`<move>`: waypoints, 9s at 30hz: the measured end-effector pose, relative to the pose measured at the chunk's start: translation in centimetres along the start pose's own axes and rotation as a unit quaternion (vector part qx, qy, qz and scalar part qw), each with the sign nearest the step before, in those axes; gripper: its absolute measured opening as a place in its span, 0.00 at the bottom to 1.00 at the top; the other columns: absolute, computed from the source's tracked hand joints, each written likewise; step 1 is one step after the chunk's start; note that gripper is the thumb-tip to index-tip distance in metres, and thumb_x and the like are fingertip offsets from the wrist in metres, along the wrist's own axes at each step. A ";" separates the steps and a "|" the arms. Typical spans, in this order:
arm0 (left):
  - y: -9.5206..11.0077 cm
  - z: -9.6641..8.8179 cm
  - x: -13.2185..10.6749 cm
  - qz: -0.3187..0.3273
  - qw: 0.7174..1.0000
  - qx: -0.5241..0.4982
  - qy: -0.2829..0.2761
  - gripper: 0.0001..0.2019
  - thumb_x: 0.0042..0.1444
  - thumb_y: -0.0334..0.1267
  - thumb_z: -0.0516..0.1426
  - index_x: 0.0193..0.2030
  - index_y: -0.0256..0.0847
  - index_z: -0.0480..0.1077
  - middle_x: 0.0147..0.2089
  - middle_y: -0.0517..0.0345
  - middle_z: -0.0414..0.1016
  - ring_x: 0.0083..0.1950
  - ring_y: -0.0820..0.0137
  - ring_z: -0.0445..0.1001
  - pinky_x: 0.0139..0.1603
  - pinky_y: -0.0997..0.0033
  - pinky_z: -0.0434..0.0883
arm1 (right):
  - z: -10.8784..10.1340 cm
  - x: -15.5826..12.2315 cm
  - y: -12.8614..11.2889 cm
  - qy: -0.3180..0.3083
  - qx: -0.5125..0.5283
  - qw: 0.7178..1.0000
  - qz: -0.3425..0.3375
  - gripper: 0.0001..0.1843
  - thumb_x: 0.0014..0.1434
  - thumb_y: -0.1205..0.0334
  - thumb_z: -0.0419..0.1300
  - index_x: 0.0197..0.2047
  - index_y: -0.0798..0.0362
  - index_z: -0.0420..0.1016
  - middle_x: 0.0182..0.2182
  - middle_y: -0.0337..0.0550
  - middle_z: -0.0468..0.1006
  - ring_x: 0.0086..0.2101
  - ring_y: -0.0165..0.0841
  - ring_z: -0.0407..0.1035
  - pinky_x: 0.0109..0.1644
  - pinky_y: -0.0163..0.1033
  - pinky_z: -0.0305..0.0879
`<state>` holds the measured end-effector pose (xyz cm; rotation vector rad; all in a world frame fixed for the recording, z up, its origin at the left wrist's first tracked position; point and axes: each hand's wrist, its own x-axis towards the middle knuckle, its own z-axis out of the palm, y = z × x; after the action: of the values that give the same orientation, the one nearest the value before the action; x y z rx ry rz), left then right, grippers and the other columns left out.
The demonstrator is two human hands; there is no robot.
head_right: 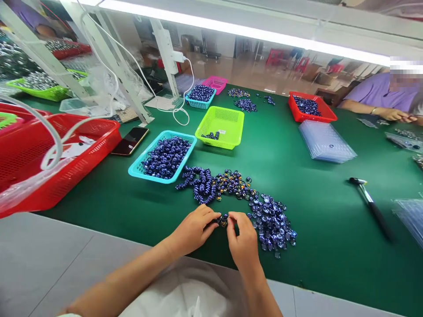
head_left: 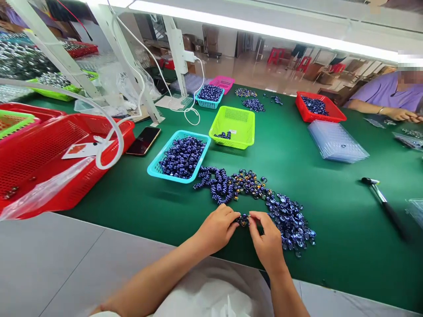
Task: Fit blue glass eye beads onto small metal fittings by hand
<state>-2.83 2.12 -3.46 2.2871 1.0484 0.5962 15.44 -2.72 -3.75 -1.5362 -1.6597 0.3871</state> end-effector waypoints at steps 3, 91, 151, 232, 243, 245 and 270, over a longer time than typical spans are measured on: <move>0.6 0.0 -0.1 -0.010 1.000 0.000 0.006 0.14 0.63 0.33 0.55 0.54 0.35 0.72 0.46 0.47 0.76 0.47 0.59 0.70 0.48 0.56 0.73 | -0.3 -0.4 -0.2 0.033 0.039 0.997 0.063 0.08 0.66 0.61 0.57 0.46 0.49 0.75 0.41 0.43 0.80 0.41 0.35 0.74 0.47 0.41 0.71; -5.0 -7.3 -2.4 -0.095 0.995 0.040 0.001 0.18 0.63 0.31 0.55 0.60 0.40 0.68 0.63 0.46 0.66 0.55 0.60 0.72 0.57 0.55 0.73 | -0.6 -2.7 -2.4 -0.116 0.180 0.977 0.019 0.08 0.64 0.69 0.57 0.42 0.48 0.75 0.42 0.45 0.78 0.45 0.36 0.73 0.45 0.41 0.71; 1.6 -0.2 -2.0 -0.181 0.873 -0.450 0.050 0.11 0.53 0.37 0.66 0.43 0.40 0.81 0.41 0.51 0.83 0.39 0.66 0.80 0.44 0.69 0.78 | -0.3 -2.1 -3.4 -0.038 0.281 0.930 0.233 0.07 0.61 0.56 0.63 0.37 0.50 0.76 0.33 0.41 0.78 0.34 0.33 0.72 0.38 0.36 0.71; 2.8 -0.1 -1.9 -0.186 0.913 -0.363 0.020 0.13 0.59 0.39 0.61 0.49 0.41 0.80 0.42 0.51 0.82 0.40 0.66 0.78 0.41 0.70 0.77 | -0.4 -1.9 -2.4 -0.101 0.187 0.959 0.186 0.08 0.66 0.56 0.58 0.37 0.50 0.69 0.31 0.36 0.72 0.31 0.29 0.66 0.36 0.35 0.63; 3.5 -2.3 -0.9 -0.270 0.850 -0.444 0.086 0.09 0.54 0.38 0.63 0.38 0.37 0.81 0.36 0.52 0.82 0.37 0.67 0.79 0.39 0.72 0.75 | -0.5 -3.1 -2.9 -0.098 0.292 0.922 0.235 0.09 0.65 0.52 0.59 0.42 0.49 0.73 0.32 0.36 0.72 0.31 0.28 0.67 0.36 0.34 0.65; 3.7 -2.6 -0.7 -0.274 0.840 -0.458 0.096 0.08 0.53 0.38 0.64 0.37 0.37 0.81 0.35 0.53 0.82 0.36 0.68 0.79 0.38 0.74 0.75 | -0.2 -3.2 -3.2 -0.125 0.342 0.894 0.262 0.12 0.63 0.51 0.61 0.43 0.49 0.74 0.33 0.38 0.74 0.31 0.28 0.68 0.35 0.34 0.67; 3.5 -1.3 -0.7 -0.300 0.784 -0.541 0.061 0.14 0.46 0.43 0.69 0.36 0.35 0.79 0.31 0.55 0.80 0.29 0.74 0.72 0.30 0.76 0.70 | 0.0 -4.0 -2.5 0.000 0.239 0.970 -0.046 0.18 0.62 0.76 0.57 0.48 0.45 0.75 0.45 0.45 0.78 0.45 0.35 0.75 0.43 0.43 0.76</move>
<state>-2.14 0.01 -0.41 0.8584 1.0121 0.7842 13.36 -6.99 -3.43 -1.0966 -1.4927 0.6800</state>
